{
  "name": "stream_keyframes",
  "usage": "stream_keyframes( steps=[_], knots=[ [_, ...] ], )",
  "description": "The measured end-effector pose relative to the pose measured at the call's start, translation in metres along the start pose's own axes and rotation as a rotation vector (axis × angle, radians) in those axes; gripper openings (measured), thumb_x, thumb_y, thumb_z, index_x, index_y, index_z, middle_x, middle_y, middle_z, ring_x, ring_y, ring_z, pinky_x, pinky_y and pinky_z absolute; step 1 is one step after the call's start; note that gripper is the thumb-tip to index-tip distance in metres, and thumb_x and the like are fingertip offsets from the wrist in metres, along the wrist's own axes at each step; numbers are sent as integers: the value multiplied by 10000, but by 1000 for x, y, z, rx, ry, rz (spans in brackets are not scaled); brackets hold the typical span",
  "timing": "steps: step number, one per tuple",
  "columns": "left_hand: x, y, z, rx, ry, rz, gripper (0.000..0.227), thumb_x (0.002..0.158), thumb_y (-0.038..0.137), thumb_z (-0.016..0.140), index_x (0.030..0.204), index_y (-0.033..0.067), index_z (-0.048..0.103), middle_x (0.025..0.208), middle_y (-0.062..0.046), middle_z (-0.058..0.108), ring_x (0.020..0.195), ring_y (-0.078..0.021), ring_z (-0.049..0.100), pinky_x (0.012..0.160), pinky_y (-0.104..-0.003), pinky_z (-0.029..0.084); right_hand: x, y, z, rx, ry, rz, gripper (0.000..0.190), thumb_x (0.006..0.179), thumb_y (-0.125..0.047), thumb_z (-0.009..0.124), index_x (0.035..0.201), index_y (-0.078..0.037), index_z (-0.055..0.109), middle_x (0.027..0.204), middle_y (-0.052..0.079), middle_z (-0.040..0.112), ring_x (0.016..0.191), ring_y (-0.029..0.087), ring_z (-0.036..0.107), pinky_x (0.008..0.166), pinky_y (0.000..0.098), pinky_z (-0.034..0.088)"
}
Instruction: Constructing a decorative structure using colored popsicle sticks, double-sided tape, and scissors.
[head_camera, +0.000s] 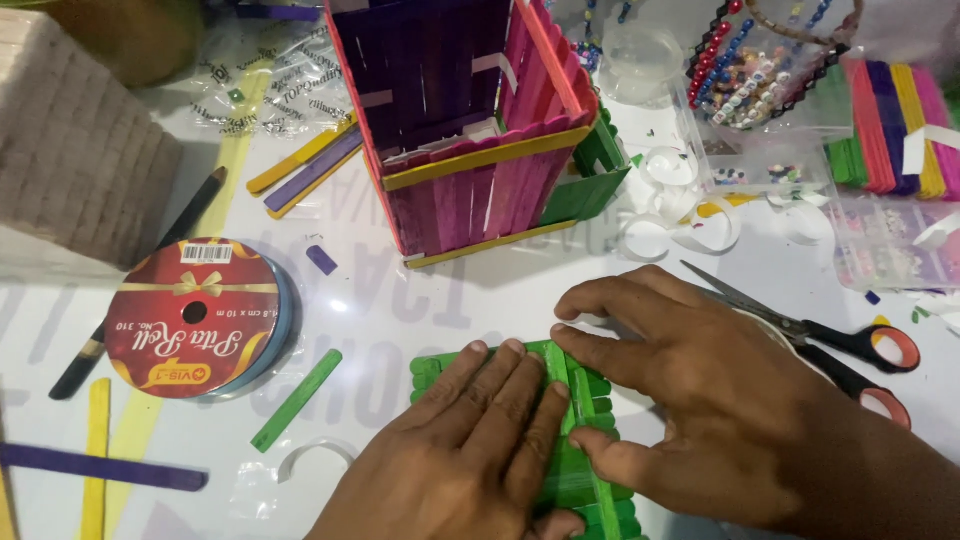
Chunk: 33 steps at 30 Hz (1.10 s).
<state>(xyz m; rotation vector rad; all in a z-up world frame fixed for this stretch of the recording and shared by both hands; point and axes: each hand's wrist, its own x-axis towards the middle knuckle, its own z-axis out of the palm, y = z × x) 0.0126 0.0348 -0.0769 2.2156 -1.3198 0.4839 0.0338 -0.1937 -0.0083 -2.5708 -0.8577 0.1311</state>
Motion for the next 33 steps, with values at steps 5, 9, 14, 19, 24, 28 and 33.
stream_keyframes(
  steps=[5,9,14,19,24,28,33],
  knots=[
    [1,-1,-2,8,-2,7,653,1113,460,350,1307,-101,621,1304,-341,615,1249,-502,626,1136,-587,460,-2,0,4,-32,7,19,591,727,-361,754,1258,-104,707,1314,50,629,1164,276,582,876,449,520],
    [-1,1,0,15,0,-9,646,1104,466,388,1295,-102,629,1307,-339,625,1258,-501,624,1136,-586,460,-2,-2,6,-64,65,-4,584,694,-314,796,1232,-102,715,1297,70,640,1162,289,599,881,441,535],
    [-2,4,2,26,-15,-21,639,1109,451,388,1313,-108,621,1326,-340,615,1272,-496,613,1144,-574,457,-1,-2,4,-61,17,16,562,725,-344,808,1234,-123,715,1294,38,619,1137,271,587,805,438,554],
    [4,7,-1,53,14,-48,611,1117,409,344,1269,-98,647,1301,-322,637,1246,-479,633,1139,-560,460,-2,3,0,-14,-20,35,575,742,-330,777,1264,-97,710,1339,41,599,1196,268,559,870,449,529],
    [6,6,-6,94,-45,-25,509,1091,373,517,1268,-77,673,1275,-297,661,1249,-455,627,1156,-565,428,4,12,-20,336,6,142,439,792,-79,756,1230,-89,782,1245,10,752,1134,151,738,882,310,558],
    [6,2,-9,140,-61,11,437,1039,330,613,1259,-38,693,1285,-272,672,1232,-436,634,1135,-577,434,1,26,-11,253,18,119,362,739,-108,830,1099,-148,838,1165,-13,764,1026,142,780,851,315,568],
    [7,3,-12,207,-86,10,436,1069,360,543,1267,6,703,1276,-224,690,1237,-386,636,1140,-548,418,5,20,-8,279,24,283,200,735,-205,892,935,-192,881,1025,-76,751,710,62,689,439,255,478]
  ],
)
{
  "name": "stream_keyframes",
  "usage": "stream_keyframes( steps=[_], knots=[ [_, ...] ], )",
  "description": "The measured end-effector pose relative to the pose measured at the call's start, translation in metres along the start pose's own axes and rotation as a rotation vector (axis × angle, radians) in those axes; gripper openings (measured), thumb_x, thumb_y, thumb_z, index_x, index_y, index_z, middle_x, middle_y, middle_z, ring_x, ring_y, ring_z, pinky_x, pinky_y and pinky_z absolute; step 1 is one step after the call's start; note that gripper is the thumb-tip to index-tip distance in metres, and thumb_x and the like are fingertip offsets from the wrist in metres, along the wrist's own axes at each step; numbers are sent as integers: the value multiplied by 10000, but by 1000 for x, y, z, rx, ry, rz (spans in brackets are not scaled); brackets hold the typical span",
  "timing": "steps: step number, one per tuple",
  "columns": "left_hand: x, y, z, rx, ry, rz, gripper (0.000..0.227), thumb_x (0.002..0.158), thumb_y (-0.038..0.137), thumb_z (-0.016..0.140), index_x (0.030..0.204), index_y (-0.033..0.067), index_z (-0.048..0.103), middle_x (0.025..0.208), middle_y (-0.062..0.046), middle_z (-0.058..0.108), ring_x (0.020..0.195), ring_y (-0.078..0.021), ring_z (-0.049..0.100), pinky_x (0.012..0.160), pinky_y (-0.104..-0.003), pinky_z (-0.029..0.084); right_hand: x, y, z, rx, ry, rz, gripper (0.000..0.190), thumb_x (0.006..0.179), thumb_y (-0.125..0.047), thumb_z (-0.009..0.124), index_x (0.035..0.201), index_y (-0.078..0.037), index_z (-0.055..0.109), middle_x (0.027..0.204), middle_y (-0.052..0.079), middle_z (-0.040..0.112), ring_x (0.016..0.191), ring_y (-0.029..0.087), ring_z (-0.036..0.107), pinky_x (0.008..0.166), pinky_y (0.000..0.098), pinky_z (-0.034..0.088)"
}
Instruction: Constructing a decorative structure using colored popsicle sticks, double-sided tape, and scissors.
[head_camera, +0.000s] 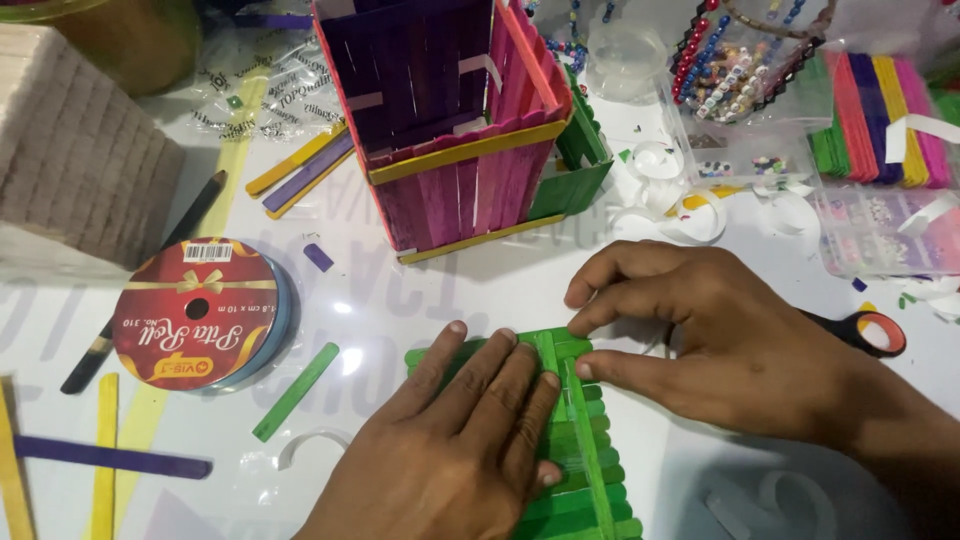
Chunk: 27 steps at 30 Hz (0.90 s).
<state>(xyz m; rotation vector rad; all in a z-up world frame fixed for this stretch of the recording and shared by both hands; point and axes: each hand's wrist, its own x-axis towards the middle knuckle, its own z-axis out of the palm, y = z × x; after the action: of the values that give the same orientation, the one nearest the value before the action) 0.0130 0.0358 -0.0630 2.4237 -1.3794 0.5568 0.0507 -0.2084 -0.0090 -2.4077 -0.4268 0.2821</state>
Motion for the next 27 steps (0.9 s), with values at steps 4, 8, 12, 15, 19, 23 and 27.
stream_keyframes(
  steps=[4,8,12,15,19,23,27],
  knots=[
    [4,0,-5,11,16,-3,462,1084,399,503,1243,17,709,1281,-218,689,1235,-373,635,1123,-559,428,3,-3,1,25,20,-93,214,726,-179,911,920,-136,831,985,-26,727,645,81,645,407,246,454],
    [12,-1,-17,-82,23,-43,502,1058,436,522,1245,7,703,1395,-77,624,1424,-400,474,1108,-682,368,10,-11,1,35,-58,72,79,730,-145,906,763,-149,835,960,-63,707,711,92,646,492,271,473],
    [20,-3,-32,-72,-79,-4,543,975,470,572,1181,-3,741,1234,-71,690,1486,-403,400,1140,-805,210,17,4,2,50,-77,96,266,643,-161,1007,636,-176,741,962,-71,718,802,96,712,720,266,560],
    [26,2,-35,-46,-181,16,550,994,485,524,1104,-3,753,1202,-93,683,1512,-396,379,1191,-799,130,12,-14,0,-13,-38,233,281,602,-153,978,653,-180,703,877,-105,696,764,88,627,690,277,475],
    [21,8,-30,5,-136,-2,528,1021,455,497,1062,7,775,1254,-139,715,1435,-330,505,1162,-795,140,11,6,-5,262,-45,52,183,730,-40,898,704,-134,742,859,-7,740,808,110,688,785,258,581],
    [11,-3,-32,54,-181,-45,504,1040,447,402,1340,136,661,1410,32,643,1463,-308,400,1072,-842,102,3,-4,-22,478,160,24,88,813,5,816,826,-29,736,887,72,743,779,145,708,722,243,590],
    [8,-1,-35,15,-203,-66,454,1026,406,462,1385,176,618,1540,-55,526,1416,-368,410,970,-778,260,0,3,-30,619,194,47,66,842,64,778,872,18,742,846,135,775,743,179,732,713,255,625]
  ],
)
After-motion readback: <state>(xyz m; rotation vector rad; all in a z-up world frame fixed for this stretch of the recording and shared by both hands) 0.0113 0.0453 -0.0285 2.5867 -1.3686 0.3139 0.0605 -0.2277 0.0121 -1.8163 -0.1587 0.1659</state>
